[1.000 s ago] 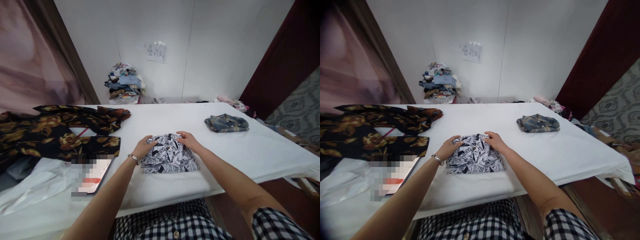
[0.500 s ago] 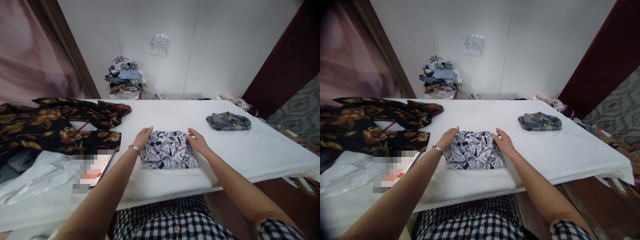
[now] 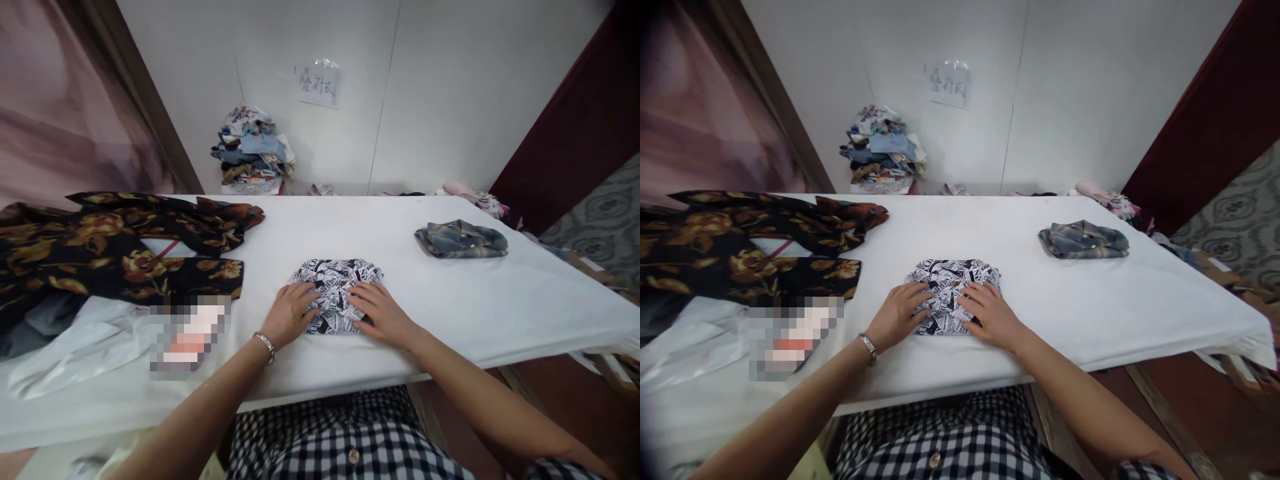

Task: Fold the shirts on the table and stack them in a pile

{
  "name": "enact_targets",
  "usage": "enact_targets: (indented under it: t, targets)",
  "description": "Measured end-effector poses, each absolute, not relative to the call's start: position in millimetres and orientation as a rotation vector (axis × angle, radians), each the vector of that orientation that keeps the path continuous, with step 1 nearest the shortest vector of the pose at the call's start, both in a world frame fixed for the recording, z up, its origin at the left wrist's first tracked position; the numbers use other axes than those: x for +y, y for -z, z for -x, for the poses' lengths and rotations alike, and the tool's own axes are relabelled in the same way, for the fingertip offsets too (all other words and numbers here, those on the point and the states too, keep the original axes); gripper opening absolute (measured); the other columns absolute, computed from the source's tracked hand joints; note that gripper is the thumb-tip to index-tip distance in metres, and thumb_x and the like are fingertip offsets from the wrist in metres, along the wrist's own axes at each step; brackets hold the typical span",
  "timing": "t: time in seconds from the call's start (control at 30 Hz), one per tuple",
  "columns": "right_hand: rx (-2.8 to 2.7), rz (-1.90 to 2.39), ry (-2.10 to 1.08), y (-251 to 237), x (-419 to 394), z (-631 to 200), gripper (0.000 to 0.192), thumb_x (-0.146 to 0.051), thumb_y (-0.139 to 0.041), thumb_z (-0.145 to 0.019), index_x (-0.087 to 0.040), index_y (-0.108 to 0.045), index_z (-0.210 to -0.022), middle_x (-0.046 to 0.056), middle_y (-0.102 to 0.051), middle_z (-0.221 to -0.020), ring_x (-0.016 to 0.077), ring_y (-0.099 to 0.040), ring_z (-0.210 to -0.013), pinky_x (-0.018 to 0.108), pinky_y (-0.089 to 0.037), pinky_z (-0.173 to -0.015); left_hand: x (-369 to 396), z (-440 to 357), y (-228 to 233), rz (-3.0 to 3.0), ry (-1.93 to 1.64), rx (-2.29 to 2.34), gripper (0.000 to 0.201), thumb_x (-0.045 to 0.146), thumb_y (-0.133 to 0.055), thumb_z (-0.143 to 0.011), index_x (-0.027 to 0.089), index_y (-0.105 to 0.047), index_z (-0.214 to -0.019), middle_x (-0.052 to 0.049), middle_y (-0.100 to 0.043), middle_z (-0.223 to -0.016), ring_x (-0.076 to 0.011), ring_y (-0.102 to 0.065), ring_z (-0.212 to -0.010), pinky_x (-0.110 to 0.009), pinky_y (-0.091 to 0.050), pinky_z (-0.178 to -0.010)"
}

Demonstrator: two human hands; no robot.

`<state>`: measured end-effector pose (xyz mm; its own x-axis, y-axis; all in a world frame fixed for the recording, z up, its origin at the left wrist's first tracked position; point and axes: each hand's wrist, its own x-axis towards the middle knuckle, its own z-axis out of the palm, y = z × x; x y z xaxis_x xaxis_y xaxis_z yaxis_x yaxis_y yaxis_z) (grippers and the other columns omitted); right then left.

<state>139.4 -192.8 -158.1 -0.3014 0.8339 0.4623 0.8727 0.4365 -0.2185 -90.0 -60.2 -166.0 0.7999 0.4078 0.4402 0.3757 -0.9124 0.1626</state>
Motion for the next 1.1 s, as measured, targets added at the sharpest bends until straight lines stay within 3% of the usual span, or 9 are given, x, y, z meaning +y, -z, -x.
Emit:
enact_targets:
  t: [0.1,0.2,0.37,0.5,0.7,0.83,1.1]
  targets:
    - [-2.097,1.475,0.144,164,-189,-147,0.035,-0.011,-0.043,-0.089,-0.022,-0.062,-0.115,0.009,-0.067,-0.112,0.0238,-0.055,-0.114,0.051,-0.041,-0.098,-61,85,156,-2.913,-0.761,0.647,0.021,0.023,-0.045,-0.092,0.020,-0.065,-0.092,-0.005,-0.069,-0.107,-0.0226,-0.058,-0.108,-0.050,-0.037,-0.101]
    - [-2.073,1.364,0.161,165,-190,-151,0.036,-0.008,-0.040,-0.088,-0.021,-0.061,-0.114,0.009,-0.069,-0.105,0.0200,-0.061,-0.101,0.047,-0.045,-0.095,-67,86,149,-2.896,-0.800,0.564,0.021,0.023,-0.043,-0.092,0.021,-0.064,-0.093,-0.004,-0.069,-0.109,-0.0217,-0.055,-0.113,-0.051,-0.031,-0.106]
    - [-2.206,1.319,-0.024,161,-203,-148,0.037,-0.007,-0.045,-0.083,-0.022,-0.062,-0.113,0.008,-0.068,-0.107,0.0195,-0.060,-0.103,0.043,-0.048,-0.092,-69,98,155,-2.808,-0.747,0.354,0.018,0.032,-0.052,-0.089,0.022,-0.064,-0.098,-0.005,-0.070,-0.104,-0.0192,-0.062,-0.101,-0.041,-0.046,-0.093]
    - [-1.932,1.292,0.020,147,-204,-142,0.039,-0.016,-0.048,-0.087,-0.022,-0.056,-0.125,0.009,-0.062,-0.121,0.0216,-0.052,-0.118,0.046,-0.044,-0.100,-68,94,146,-2.731,-1.013,0.563,0.028,0.035,-0.048,-0.091,0.021,-0.059,-0.112,-0.009,-0.063,-0.121,-0.0200,-0.057,-0.113,-0.043,-0.041,-0.101]
    - [-1.850,1.660,0.032,140,-163,-134,0.054,-0.044,-0.041,-0.093,-0.021,-0.037,-0.142,0.012,-0.033,-0.150,0.0268,-0.021,-0.142,0.053,-0.024,-0.112,-61,53,144,-2.842,-0.687,0.812,0.046,0.039,-0.039,-0.093,0.019,-0.044,-0.134,-0.013,-0.040,-0.147,-0.0279,-0.030,-0.138,-0.053,-0.022,-0.112]
    - [-1.898,1.961,-0.187,162,-134,-141,0.062,-0.055,-0.035,-0.093,-0.017,-0.036,-0.142,0.015,-0.034,-0.149,0.0312,-0.021,-0.141,0.054,-0.021,-0.110,-35,37,168,-2.734,-0.393,0.982,0.049,0.044,-0.036,-0.092,0.016,-0.047,-0.131,-0.015,-0.050,-0.139,-0.0289,-0.040,-0.132,-0.053,-0.029,-0.107]
    - [-1.811,2.047,-0.365,173,-130,-151,0.067,-0.061,-0.026,-0.092,-0.020,-0.033,-0.145,0.010,-0.030,-0.152,0.0290,-0.019,-0.142,0.053,-0.016,-0.112,-16,41,181,-2.568,-0.406,0.991,0.052,0.051,-0.028,-0.092,0.021,-0.049,-0.130,-0.010,-0.052,-0.138,-0.0233,-0.044,-0.130,-0.044,-0.029,-0.108]
